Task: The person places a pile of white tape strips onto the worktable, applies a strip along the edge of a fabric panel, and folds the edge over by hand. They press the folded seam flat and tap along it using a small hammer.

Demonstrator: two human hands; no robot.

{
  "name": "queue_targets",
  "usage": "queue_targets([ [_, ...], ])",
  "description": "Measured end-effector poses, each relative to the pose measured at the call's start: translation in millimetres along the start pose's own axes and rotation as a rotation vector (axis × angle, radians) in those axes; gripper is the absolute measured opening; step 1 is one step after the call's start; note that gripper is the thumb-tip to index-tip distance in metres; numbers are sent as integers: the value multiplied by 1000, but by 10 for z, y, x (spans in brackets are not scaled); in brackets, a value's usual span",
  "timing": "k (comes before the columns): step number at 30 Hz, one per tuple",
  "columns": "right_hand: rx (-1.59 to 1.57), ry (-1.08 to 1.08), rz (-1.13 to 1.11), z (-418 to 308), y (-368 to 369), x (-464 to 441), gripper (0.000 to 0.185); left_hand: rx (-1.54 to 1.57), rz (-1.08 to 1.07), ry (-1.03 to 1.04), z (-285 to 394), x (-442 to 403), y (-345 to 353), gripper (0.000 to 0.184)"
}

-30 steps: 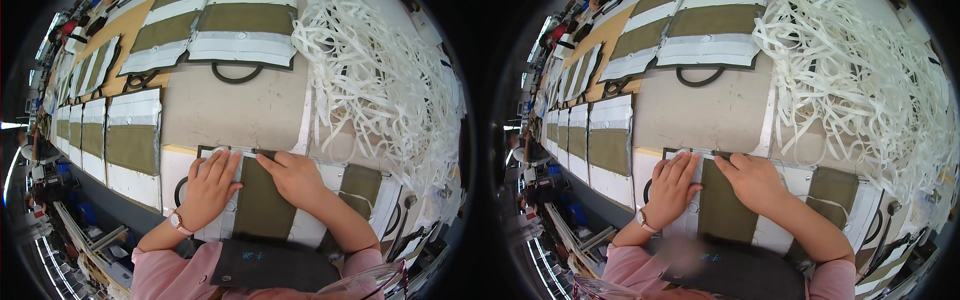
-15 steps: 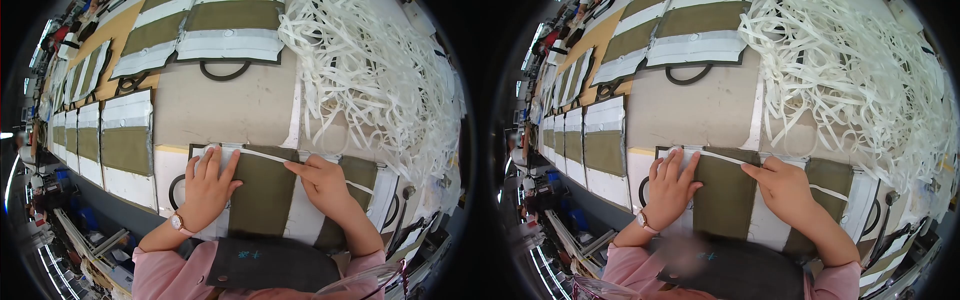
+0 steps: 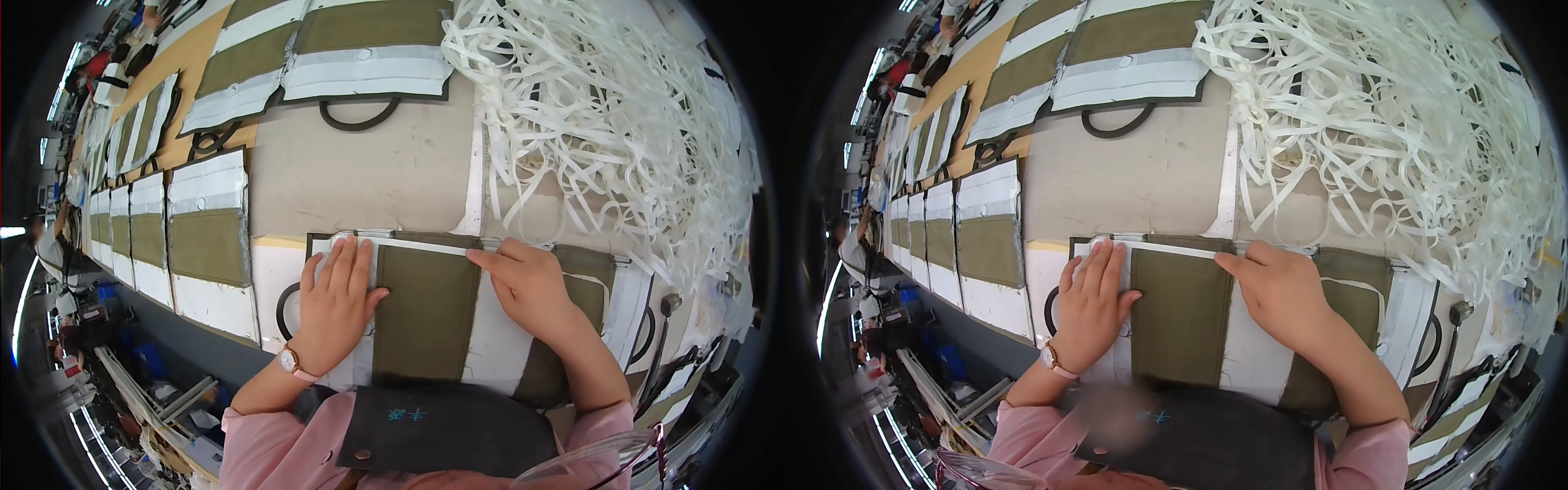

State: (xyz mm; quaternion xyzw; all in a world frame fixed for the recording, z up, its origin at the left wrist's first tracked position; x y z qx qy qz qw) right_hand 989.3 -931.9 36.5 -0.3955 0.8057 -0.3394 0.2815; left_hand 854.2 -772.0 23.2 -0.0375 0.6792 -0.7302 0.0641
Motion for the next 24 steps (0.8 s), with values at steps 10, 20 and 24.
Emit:
queue_targets([
  [10,14,-6,74,49,17,20,36,-64,-23,52,96,-74,-50,61],
  [20,-22,20,64,82,31,33,39,-100,-19,68,119,-160,-50,57],
  [24,-17,19,78,95,47,31,38,-124,-56,55,150,-165,-65,59],
])
Point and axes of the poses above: each hand's wrist, its own x-axis away from the middle knuckle, its own y-axis out of the palm, z = x × y, the point moved 9 cm from there along -x, towards the middle knuckle, and after that the axes turned 5 degrees about z, right-handed, at the moved point
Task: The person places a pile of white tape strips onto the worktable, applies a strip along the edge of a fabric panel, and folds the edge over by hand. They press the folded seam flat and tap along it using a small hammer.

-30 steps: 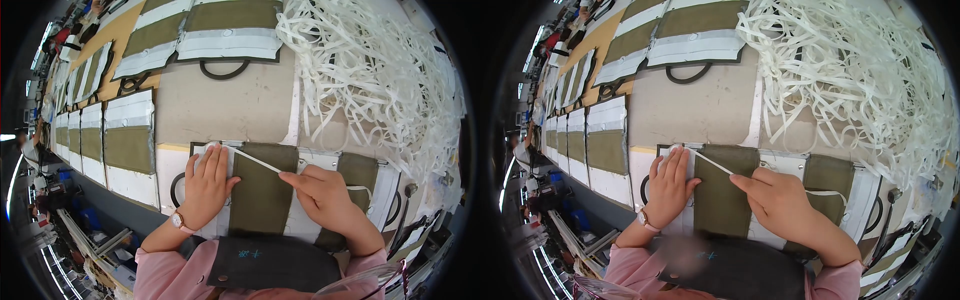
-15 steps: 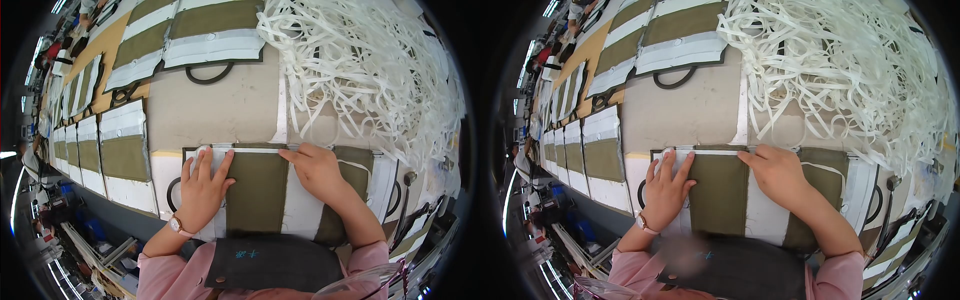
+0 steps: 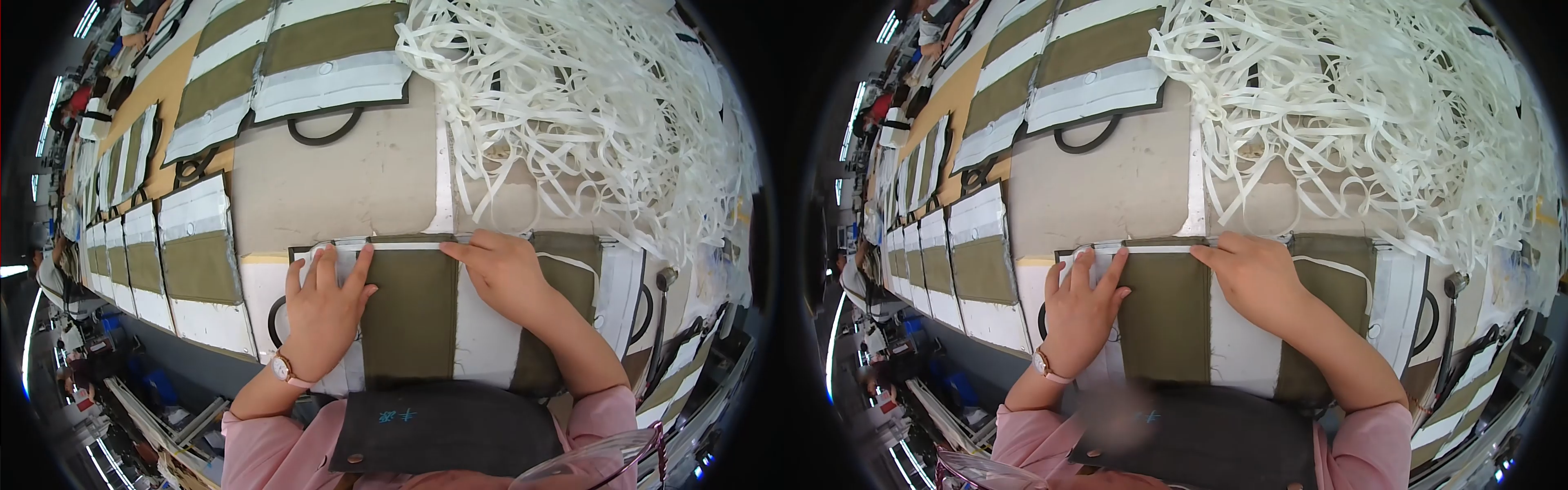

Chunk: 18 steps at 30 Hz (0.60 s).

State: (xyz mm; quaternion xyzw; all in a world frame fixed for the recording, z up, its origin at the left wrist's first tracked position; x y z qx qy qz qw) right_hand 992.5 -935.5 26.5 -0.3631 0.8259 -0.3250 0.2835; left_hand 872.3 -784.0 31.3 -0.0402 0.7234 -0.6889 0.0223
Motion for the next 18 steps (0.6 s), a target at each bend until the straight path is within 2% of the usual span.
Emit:
queue_targets([
  [3,59,23,-75,18,60,1,34,76,27,28,142,-76,-29,70],
  [6,96,75,-51,16,16,15,19,285,-35,142,327,-117,180,83],
  [8,41,240,17,166,-151,69,7,260,-67,156,310,-98,268,90],
  [12,10,491,-30,453,-368,216,23,243,-76,147,316,-88,291,93],
  [18,6,487,-11,475,-373,246,23,224,-80,148,319,-93,294,90],
])
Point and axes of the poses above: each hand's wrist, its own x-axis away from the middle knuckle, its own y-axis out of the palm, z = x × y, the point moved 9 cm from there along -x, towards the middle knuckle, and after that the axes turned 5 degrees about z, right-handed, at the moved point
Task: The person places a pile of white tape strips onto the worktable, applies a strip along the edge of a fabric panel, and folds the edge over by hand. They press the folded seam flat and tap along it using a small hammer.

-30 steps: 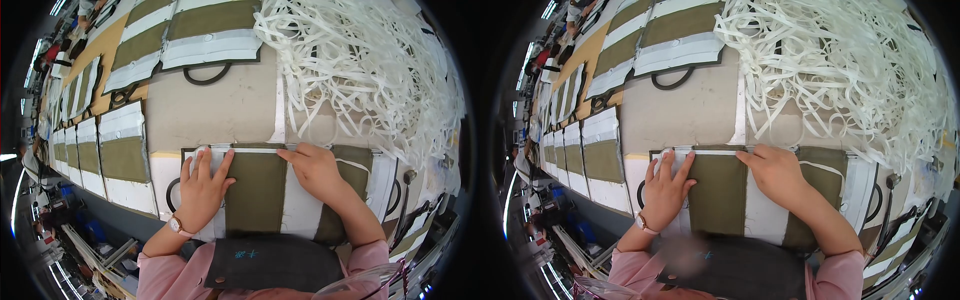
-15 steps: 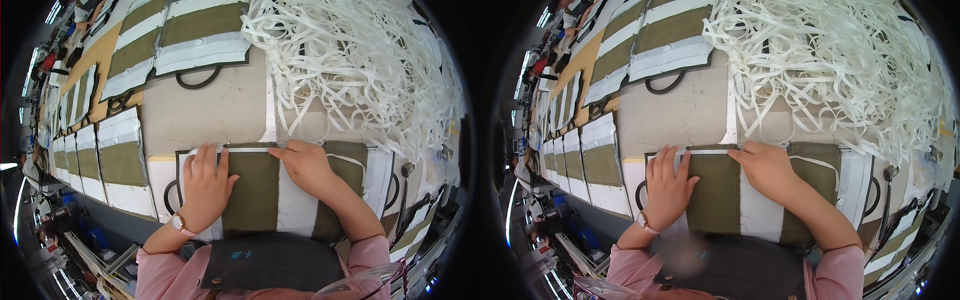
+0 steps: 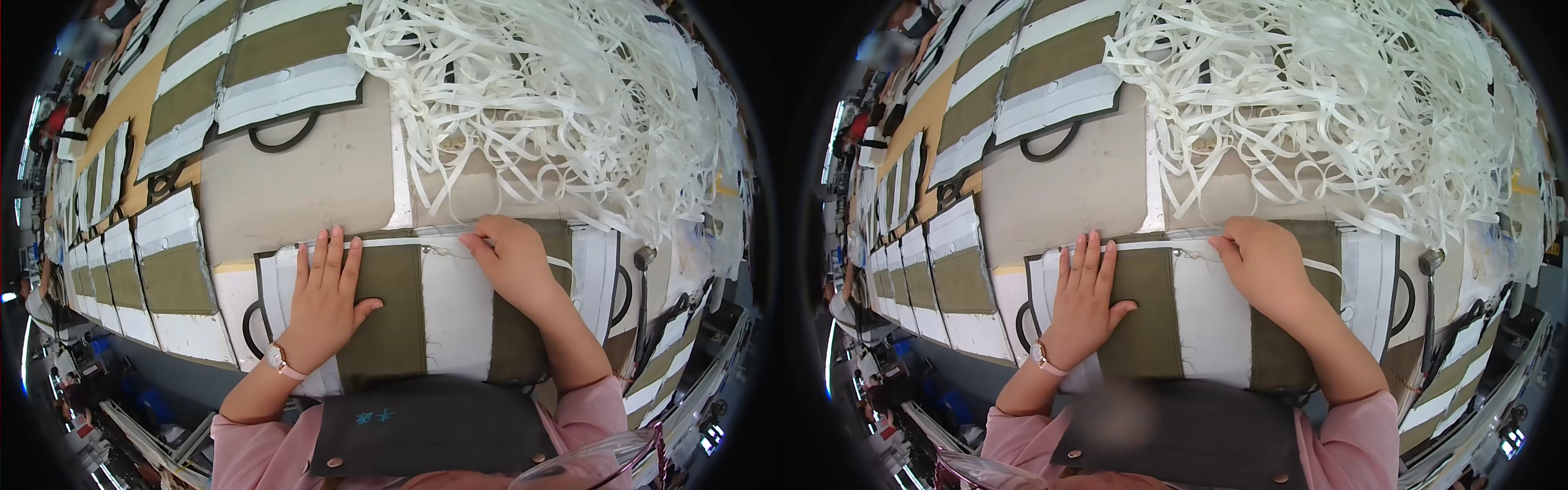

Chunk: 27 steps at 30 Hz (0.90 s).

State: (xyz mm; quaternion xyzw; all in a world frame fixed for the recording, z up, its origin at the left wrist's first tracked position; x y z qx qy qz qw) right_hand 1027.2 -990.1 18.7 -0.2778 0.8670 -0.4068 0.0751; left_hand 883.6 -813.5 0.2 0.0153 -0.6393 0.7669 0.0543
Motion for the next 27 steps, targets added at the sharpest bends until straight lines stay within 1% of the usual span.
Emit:
queue_targets([
  [3,42,-13,36,44,36,-26,24,-29,-2,23,25,-6,-20,85],
  [6,90,14,20,55,87,-32,23,-79,-9,47,69,-41,-52,81],
  [9,124,29,1,38,95,-37,23,-105,-21,12,90,-77,-60,81],
  [12,131,12,2,30,101,-43,22,-85,-8,36,217,-140,-150,82],
  [15,132,-10,27,29,109,-37,22,4,21,250,477,-250,-120,84],
  [18,105,2,11,50,91,-44,21,68,-7,248,472,-304,21,88],
  [21,8,47,-14,87,58,-34,20,100,0,214,455,-307,50,91],
  [24,61,23,26,77,74,-31,20,91,6,209,464,-308,52,91],
  [27,132,-57,107,29,108,-7,20,41,29,207,504,-341,10,89],
])
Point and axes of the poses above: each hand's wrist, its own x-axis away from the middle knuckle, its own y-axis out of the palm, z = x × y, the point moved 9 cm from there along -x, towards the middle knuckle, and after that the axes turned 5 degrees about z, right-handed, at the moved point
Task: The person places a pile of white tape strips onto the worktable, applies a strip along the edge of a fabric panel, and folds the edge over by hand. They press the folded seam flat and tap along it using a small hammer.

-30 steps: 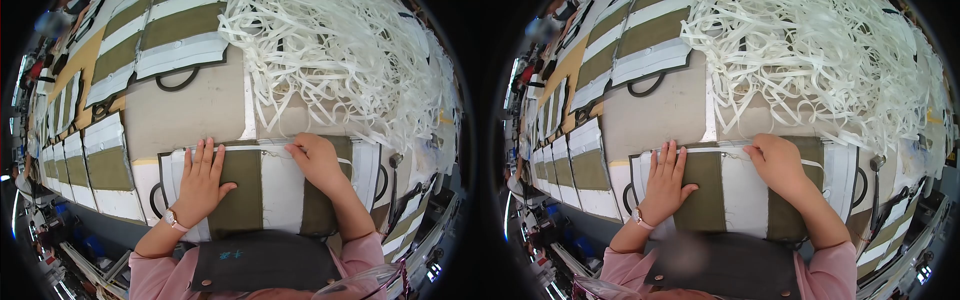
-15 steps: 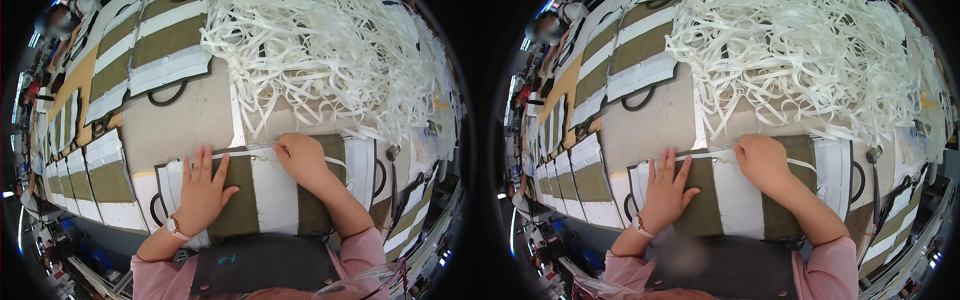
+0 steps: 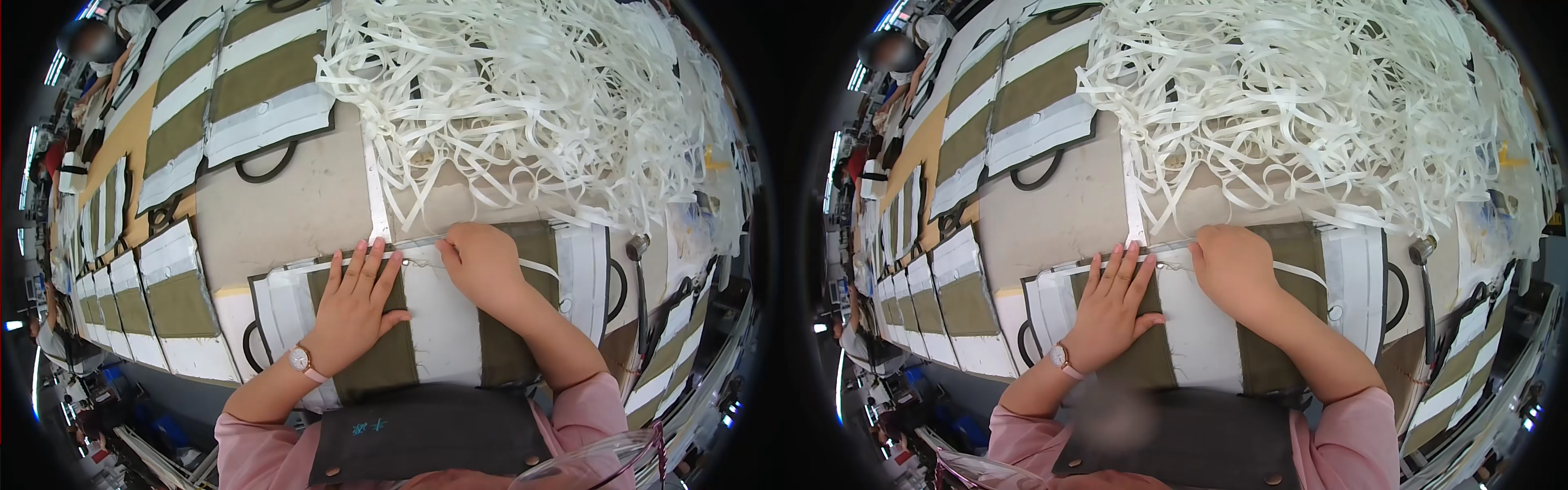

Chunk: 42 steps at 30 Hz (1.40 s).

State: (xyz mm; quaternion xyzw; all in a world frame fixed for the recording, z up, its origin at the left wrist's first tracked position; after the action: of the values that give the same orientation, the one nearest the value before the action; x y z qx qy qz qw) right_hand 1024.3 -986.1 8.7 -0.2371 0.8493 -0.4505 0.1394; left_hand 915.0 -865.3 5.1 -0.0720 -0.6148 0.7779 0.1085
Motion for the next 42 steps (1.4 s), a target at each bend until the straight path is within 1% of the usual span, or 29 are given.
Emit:
queue_targets([
  [3,56,-24,8,-53,-2,5,19,-99,45,-72,60,-59,-50,86],
  [6,147,46,-57,-1,-88,30,19,-202,154,50,254,-198,-181,82],
  [9,97,140,-60,344,-452,96,21,-84,152,-14,212,-116,-60,86],
  [10,25,246,-113,474,-533,117,24,-84,156,-13,216,-115,-54,87],
  [13,-41,291,-105,637,-635,140,25,-97,159,4,248,-132,-93,86],
  [16,-53,284,-60,696,-599,127,25,-124,151,21,246,-148,-103,83],
  [19,17,254,-24,713,-540,121,24,-139,131,33,238,-160,-107,82],
  [22,12,212,77,734,-533,135,25,-177,102,45,257,-191,-120,79],
  [25,-53,247,83,741,-572,145,24,-191,79,38,270,-235,-136,74],
  [28,21,288,-23,731,-528,125,23,-214,62,38,280,-274,-143,72],
  [31,97,235,14,729,-485,118,23,-234,43,33,289,-314,-142,71],
  [33,96,224,19,729,-484,124,23,-241,33,21,291,-332,-124,70],
  [36,88,197,12,721,-490,133,24,-246,56,26,315,-346,-168,67],
  [39,79,162,12,616,-530,133,24,-143,169,12,208,-265,-194,62],
  [42,104,103,22,460,-500,147,25,-77,227,23,132,-136,-207,55],
])
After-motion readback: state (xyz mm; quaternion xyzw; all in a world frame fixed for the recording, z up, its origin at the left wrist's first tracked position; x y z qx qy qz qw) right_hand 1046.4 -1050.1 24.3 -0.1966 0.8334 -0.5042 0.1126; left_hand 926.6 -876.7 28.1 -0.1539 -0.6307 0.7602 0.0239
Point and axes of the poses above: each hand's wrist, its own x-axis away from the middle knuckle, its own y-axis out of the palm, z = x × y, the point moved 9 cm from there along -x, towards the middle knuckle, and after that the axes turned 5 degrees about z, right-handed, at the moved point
